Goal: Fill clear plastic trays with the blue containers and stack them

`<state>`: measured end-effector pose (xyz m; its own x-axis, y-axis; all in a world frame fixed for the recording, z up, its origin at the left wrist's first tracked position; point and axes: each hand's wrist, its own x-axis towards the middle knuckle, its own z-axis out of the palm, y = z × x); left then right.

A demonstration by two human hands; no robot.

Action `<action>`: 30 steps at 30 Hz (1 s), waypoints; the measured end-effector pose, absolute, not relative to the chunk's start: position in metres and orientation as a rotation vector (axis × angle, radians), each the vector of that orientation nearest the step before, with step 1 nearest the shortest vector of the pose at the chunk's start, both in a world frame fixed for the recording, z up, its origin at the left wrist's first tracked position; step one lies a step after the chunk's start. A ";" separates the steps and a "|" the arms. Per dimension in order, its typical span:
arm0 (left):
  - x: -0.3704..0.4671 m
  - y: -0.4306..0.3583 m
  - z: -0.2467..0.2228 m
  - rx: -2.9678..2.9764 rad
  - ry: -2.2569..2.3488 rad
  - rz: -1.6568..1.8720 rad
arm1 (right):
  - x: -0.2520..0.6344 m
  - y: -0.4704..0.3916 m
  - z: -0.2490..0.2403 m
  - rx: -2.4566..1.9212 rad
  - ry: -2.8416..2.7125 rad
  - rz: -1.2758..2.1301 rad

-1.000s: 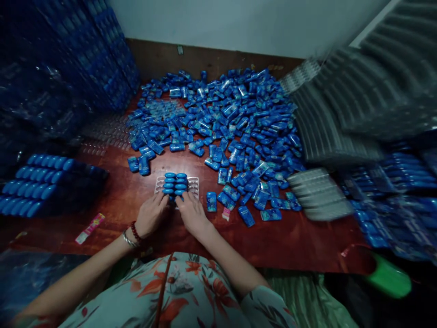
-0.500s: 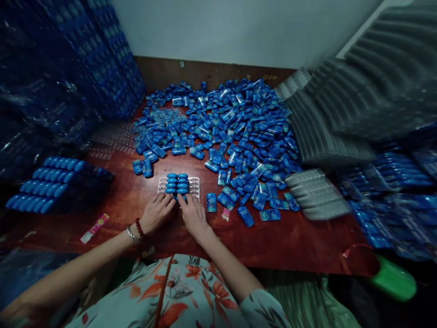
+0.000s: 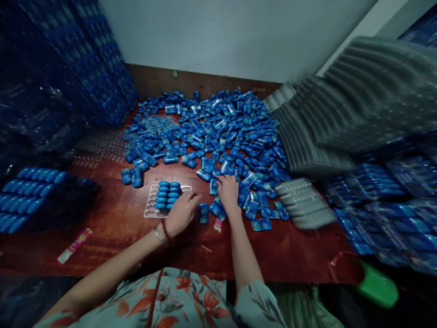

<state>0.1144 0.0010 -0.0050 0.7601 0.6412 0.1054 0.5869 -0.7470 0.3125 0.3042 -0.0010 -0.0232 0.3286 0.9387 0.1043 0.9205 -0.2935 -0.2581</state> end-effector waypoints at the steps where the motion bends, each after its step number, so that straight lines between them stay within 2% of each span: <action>1: 0.136 0.009 -0.005 2.695 1.034 0.197 | 0.306 0.003 -0.021 -2.343 -1.771 0.114; 7: 0.219 0.065 -0.016 2.596 1.313 -0.005 | 0.318 0.009 -0.018 -2.427 -2.091 0.223; 13: 0.221 0.085 -0.022 2.526 1.337 -0.092 | 0.321 0.009 -0.018 -2.355 -2.238 0.163; 18: 0.211 0.085 0.001 2.506 1.311 -0.056 | 0.310 0.013 -0.017 -2.241 -2.344 0.250; 21: 0.181 0.068 0.023 2.502 1.206 0.147 | 0.311 0.005 -0.017 -2.125 -2.270 0.312; 24: 0.123 0.037 0.034 2.310 0.999 0.627 | 0.315 -0.018 -0.020 -1.921 -1.985 0.445; 27: 0.053 0.003 0.024 2.026 1.069 0.909 | 0.307 -0.050 -0.024 -1.823 -1.559 0.528; 30: -0.001 -0.024 -0.003 1.816 1.255 0.973 | 0.280 -0.078 -0.030 -1.711 -1.345 0.618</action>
<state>-0.0010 -0.0238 -0.0030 0.2435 0.9524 0.1834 0.4146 -0.2731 0.8681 0.2796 -0.0783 -0.0301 0.2991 0.9467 0.1195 0.5261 -0.0591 -0.8484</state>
